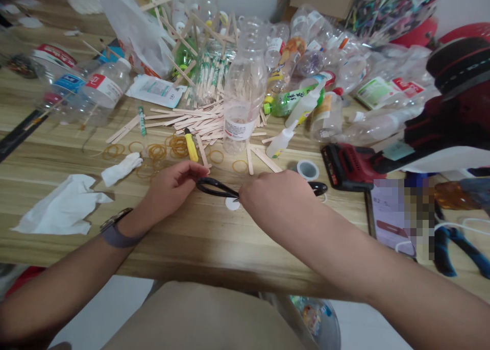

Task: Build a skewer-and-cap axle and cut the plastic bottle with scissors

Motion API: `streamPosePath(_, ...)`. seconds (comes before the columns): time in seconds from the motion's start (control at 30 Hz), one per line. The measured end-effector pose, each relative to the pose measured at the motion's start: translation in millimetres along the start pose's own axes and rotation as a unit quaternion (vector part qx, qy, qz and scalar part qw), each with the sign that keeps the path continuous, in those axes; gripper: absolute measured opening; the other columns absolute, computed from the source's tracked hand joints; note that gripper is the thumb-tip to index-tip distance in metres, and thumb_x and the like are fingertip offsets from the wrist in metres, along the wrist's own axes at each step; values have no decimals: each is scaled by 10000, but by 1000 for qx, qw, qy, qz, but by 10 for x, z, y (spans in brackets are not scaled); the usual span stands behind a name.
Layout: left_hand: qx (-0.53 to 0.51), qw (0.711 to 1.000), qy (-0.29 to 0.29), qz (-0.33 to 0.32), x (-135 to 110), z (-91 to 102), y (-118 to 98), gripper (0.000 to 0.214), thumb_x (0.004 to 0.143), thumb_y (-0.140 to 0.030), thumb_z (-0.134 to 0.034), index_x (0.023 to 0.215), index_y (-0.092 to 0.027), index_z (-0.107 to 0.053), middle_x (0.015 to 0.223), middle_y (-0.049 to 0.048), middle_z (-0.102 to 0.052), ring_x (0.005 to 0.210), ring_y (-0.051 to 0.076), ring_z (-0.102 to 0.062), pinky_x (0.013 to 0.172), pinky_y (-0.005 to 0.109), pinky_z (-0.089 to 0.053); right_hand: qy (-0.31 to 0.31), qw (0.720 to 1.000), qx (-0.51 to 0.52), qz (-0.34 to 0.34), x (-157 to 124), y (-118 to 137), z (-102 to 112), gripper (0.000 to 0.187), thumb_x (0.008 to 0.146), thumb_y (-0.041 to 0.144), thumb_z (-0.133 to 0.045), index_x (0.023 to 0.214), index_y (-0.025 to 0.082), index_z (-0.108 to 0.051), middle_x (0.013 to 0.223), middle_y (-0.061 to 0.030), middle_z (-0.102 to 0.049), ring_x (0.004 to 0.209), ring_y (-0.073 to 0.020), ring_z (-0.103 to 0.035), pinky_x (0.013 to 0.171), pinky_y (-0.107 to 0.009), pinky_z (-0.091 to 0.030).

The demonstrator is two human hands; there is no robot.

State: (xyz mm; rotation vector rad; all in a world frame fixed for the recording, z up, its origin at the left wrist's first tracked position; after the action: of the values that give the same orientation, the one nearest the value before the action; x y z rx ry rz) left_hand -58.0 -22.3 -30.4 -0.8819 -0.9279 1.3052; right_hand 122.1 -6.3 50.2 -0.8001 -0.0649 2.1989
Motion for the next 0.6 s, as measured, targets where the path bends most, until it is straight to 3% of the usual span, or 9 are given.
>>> streamPosePath(0.23,-12,1000,2,2,1,-6,19,325,727,-58,-457,950,-166,-667,928,35,-745,862,175,-692,829,332,-553,26,1000,-8,2,-4,33,90,249,889,68,-532,919,195,-744,858,-107,-735,839,-293,-725,554,-303,-458)
streamPosePath(0.43,-40,999,-5,12,14,-8,65,334,697,-57,-444,929,-168,-657,891,23,-723,828,159,-676,809,314,-544,45,997,-31,56,-13,124,172,337,848,-26,-501,955,179,-746,923,-124,-741,882,-319,-718,624,-359,-518)
streamPosePath(0.6,-46,998,-11,33,29,13,31,314,689,-60,-440,900,-161,-650,868,21,-715,819,151,-665,816,304,-534,115,990,2,80,118,133,185,291,816,-50,-535,892,132,-749,901,-152,-748,863,-331,-725,701,-389,-536)
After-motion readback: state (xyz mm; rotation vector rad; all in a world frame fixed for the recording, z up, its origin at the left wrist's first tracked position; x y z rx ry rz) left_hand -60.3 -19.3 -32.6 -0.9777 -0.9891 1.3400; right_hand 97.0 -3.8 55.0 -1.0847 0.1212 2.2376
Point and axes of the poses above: each hand's wrist, its own x-axis towards the middle knuckle, its own z-axis out of the back of the hand, y = z × x, the point moved 3 cm from there along x, towards the middle knuckle
